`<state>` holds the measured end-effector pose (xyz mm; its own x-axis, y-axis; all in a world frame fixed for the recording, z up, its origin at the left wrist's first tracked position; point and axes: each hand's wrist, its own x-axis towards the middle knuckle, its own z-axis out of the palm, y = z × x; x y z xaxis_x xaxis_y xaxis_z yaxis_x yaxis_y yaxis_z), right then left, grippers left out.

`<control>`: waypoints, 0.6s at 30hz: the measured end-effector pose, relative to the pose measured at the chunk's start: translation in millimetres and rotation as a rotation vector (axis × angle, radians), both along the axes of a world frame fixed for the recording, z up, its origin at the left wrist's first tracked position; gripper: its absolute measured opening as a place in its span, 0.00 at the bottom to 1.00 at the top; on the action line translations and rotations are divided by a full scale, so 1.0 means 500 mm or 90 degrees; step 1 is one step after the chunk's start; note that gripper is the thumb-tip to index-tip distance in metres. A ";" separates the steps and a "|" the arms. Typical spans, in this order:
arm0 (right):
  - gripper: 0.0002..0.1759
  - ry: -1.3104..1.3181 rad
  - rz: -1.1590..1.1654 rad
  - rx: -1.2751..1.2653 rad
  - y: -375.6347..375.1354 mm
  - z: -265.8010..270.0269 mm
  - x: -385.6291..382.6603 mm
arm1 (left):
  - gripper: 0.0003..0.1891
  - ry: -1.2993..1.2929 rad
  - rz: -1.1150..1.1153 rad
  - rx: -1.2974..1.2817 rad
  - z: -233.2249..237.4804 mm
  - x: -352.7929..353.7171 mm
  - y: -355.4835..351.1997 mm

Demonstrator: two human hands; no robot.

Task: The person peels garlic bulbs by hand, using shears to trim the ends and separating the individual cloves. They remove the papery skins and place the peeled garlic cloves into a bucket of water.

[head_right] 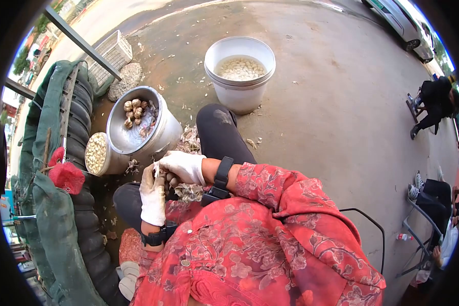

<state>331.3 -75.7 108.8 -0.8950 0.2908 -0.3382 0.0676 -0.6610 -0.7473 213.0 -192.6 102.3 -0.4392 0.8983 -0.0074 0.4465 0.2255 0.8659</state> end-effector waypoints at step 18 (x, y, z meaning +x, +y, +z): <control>0.12 -0.117 0.033 0.091 0.001 0.020 -0.024 | 0.14 -0.286 0.082 0.014 -0.010 -0.018 -0.013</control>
